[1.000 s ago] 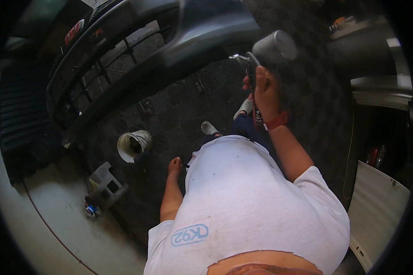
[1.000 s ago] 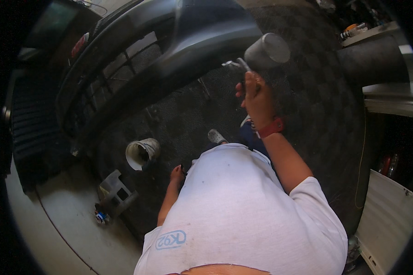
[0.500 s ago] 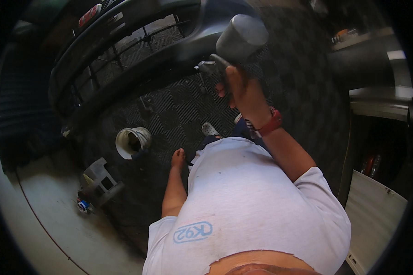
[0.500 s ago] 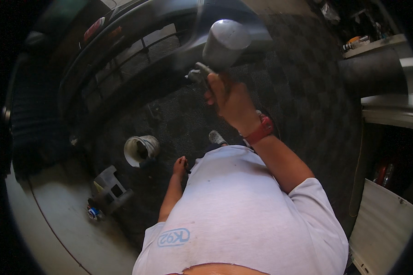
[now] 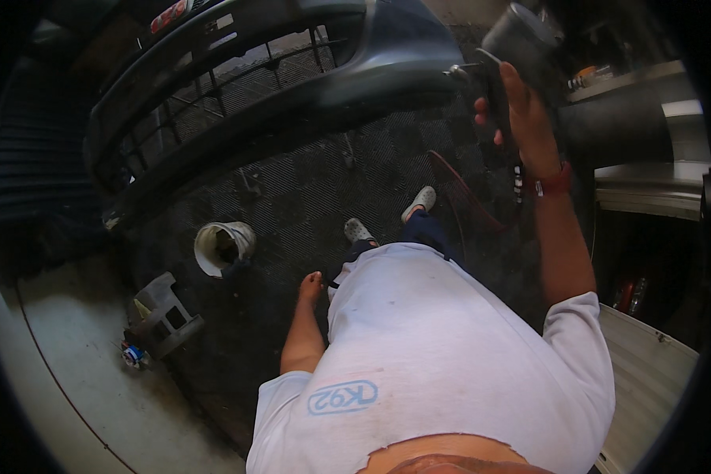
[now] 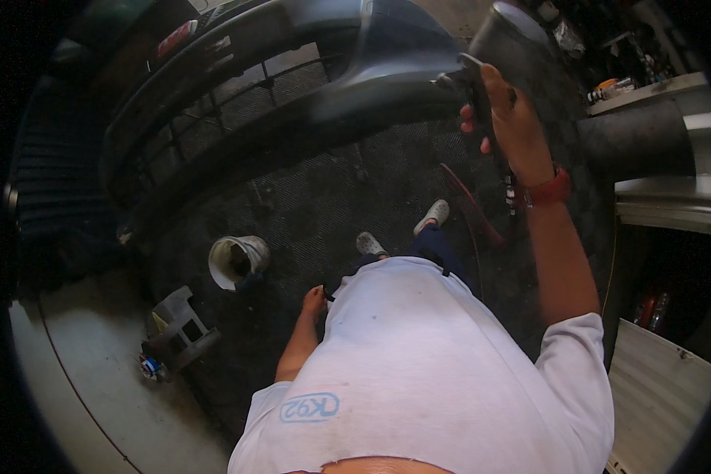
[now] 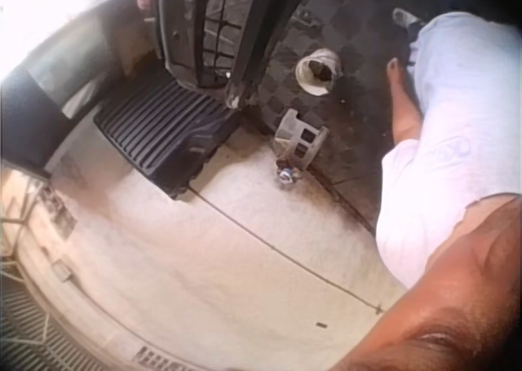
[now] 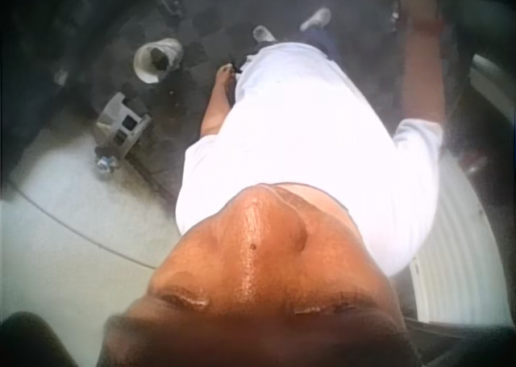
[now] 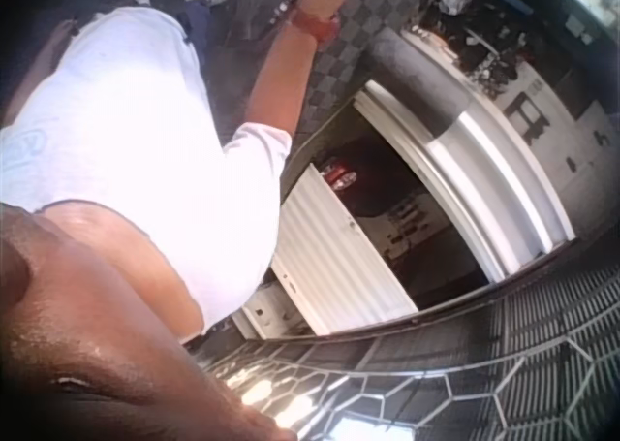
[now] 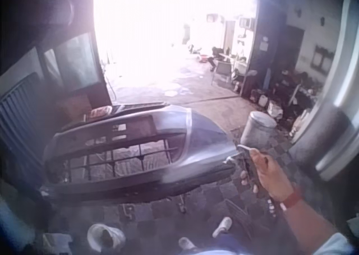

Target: The person uses a spray gun to apply paint to a car bumper and grille assembly. They move around the part to cover different areas, including the front and sides, while holding the spray gun in their right hand.

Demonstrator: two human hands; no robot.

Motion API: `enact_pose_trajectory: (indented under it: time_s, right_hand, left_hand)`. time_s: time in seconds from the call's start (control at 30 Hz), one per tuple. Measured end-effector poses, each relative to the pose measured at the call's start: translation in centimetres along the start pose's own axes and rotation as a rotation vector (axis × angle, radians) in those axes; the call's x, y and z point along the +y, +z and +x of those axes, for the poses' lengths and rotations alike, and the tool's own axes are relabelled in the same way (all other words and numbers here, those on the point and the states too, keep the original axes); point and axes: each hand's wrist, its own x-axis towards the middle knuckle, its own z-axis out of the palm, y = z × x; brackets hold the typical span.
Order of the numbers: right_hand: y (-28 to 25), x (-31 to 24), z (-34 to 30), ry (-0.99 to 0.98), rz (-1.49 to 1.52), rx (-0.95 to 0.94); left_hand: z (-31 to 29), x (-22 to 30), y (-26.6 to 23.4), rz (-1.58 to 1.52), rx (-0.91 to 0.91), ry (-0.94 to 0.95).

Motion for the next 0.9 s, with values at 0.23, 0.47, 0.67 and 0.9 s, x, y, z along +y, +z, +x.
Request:
enact_pose_trajectory:
  time_s: [0.23,0.47,0.67,0.9]
  right_hand:
    - [4.5,-4.7,2.5,-0.031,-0.158,-0.296]
    - [8.3,-7.6,5.4,-0.089,-0.159,-0.379]
    - [5.6,-6.6,9.3,-0.162,-0.283,-0.370]
    - [1.3,-4.8,11.9,0.034,-0.280,-0.286]
  left_hand:
    - [1.4,2.2,-0.3,-0.088,-0.008,0.122]
    - [0.8,4.6,-0.2,-0.128,-0.006,0.134]
    - [2.0,1.1,0.4,-0.157,-0.045,0.098]
    - [1.8,-1.9,0.4,-0.129,-0.069,-0.015]
